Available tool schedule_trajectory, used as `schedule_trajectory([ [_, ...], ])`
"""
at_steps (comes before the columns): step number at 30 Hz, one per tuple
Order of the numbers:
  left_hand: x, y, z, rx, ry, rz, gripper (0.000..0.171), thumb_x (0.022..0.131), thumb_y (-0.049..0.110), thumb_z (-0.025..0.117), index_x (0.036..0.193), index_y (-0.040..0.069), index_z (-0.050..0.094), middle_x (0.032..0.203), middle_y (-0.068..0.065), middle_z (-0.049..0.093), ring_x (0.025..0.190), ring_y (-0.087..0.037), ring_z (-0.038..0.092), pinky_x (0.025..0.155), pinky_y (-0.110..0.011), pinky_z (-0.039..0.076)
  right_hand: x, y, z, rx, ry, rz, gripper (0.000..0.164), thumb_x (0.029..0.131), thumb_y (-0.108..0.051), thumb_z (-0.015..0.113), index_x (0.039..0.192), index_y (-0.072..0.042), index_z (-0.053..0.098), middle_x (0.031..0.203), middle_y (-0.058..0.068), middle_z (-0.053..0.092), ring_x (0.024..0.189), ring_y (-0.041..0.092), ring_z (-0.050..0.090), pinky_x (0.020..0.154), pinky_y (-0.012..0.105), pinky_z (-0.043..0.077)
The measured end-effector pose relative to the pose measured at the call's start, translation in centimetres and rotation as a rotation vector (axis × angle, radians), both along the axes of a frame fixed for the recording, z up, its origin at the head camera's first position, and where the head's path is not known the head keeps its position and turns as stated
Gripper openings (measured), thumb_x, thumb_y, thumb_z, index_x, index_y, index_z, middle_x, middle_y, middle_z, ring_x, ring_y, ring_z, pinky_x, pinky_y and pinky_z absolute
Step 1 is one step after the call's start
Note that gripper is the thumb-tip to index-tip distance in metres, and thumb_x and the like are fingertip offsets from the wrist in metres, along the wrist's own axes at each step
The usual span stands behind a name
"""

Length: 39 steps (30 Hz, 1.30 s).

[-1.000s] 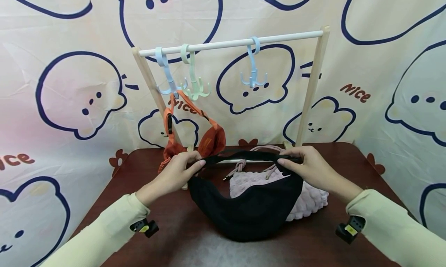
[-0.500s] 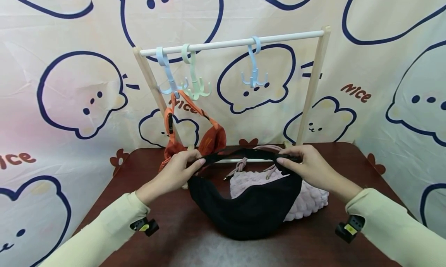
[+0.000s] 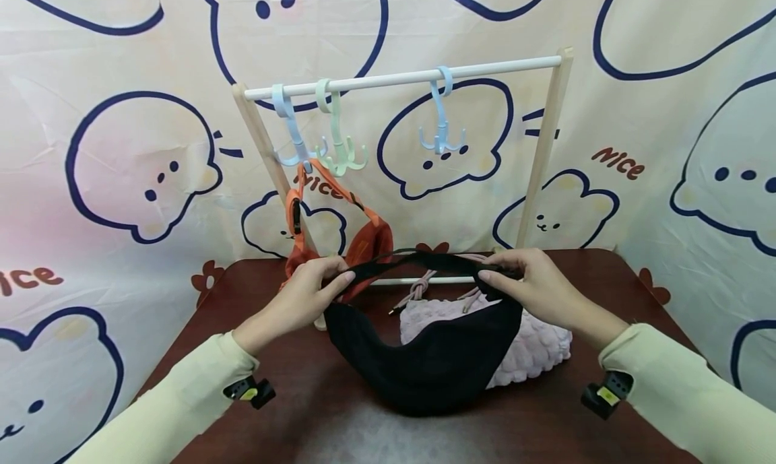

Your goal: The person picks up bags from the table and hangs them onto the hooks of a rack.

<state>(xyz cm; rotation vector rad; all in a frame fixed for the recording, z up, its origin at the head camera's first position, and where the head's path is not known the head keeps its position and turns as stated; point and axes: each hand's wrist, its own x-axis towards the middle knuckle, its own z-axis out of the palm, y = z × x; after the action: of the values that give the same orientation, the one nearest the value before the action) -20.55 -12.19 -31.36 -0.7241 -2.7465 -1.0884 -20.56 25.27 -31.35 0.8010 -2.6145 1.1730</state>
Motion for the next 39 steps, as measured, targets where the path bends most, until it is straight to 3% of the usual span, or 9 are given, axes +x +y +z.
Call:
schedule_trajectory([
  [15,-0.1,0.1,0.8,0.014,0.029,0.009,0.024,0.106,0.023,0.054,0.084,0.014,0.059,0.067,0.000,0.052,0.062,-0.015,0.050,0.062,-0.028,0.040,-0.1,-0.5,0.8,-0.002,0.012,-0.013,0.023,0.098,-0.011,0.066,0.118,-0.001,0.072,0.110,0.018,0.075,0.070,0.002,0.059,0.060,0.024,0.050],
  [25,-0.2,0.1,1.1,0.047,0.039,0.030,0.022,0.105,0.023,0.055,0.089,0.010,0.063,0.068,-0.001,0.055,0.063,-0.016,0.053,0.061,-0.029,0.043,-0.4,-1.1,1.2,-0.016,0.052,-0.018,0.020,0.098,-0.011,0.066,0.114,-0.002,0.073,0.107,0.018,0.075,0.074,-0.001,0.065,0.064,0.022,0.054],
  [39,-0.2,-0.1,1.7,0.089,0.075,0.031,0.022,0.105,0.023,0.055,0.086,0.014,0.061,0.068,-0.001,0.055,0.058,-0.016,0.052,0.058,-0.029,0.043,-0.6,-1.5,1.9,-0.026,0.080,-0.027,0.019,0.099,-0.011,0.065,0.114,-0.003,0.073,0.102,0.015,0.075,0.078,-0.002,0.067,0.065,0.019,0.054],
])
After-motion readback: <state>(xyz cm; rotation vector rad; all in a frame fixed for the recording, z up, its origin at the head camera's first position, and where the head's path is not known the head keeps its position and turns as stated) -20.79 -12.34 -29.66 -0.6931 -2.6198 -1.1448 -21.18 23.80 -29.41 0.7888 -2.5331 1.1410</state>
